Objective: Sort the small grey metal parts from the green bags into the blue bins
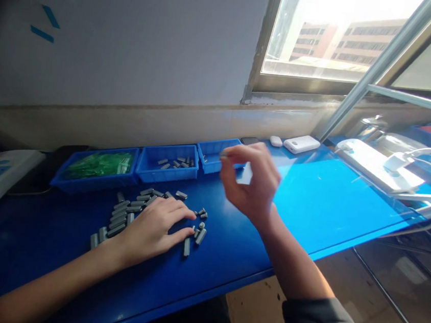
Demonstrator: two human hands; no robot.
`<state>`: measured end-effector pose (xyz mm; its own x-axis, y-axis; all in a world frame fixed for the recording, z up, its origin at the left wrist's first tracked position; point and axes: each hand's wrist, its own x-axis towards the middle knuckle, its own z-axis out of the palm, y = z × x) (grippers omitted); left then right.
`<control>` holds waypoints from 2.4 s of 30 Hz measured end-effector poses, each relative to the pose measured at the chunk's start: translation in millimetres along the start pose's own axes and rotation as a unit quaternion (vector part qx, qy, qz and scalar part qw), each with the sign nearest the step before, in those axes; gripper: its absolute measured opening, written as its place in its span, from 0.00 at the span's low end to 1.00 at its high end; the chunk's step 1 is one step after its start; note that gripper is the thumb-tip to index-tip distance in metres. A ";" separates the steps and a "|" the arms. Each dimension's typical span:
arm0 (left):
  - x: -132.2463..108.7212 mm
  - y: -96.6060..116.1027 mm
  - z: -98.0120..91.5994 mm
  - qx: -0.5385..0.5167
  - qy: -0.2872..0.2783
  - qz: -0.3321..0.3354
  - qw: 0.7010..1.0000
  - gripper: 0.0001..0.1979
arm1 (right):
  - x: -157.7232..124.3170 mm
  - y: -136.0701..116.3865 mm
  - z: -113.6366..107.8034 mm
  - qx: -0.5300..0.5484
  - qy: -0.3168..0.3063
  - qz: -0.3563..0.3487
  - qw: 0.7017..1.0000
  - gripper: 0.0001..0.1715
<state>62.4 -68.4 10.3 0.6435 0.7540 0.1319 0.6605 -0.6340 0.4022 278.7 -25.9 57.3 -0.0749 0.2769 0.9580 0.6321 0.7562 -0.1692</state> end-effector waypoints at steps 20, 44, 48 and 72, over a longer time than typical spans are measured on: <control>-1.9 -18.6 10.5 0.132 0.027 -0.056 0.989 0.11 | -30.8 -29.0 21.9 0.040 -0.639 -0.075 0.764 0.05; -2.2 -26.8 19.5 -0.035 0.116 -0.024 0.992 0.05 | -27.4 21.7 28.1 -0.076 -0.311 0.089 0.943 0.13; -3.9 -35.0 21.7 -0.095 0.245 -0.058 0.963 0.10 | -37.1 -11.1 36.4 0.094 -0.370 -0.001 0.924 0.11; 4.8 -20.0 21.9 0.118 0.054 0.058 0.990 0.16 | -24.2 25.0 17.9 -0.069 -0.409 0.132 0.900 0.08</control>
<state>60.8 -55.9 -16.9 0.6839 0.6793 0.2660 0.6646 -0.7306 0.1568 282.5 -3.1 25.7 -0.4153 0.8230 0.3875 0.7965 0.5348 -0.2821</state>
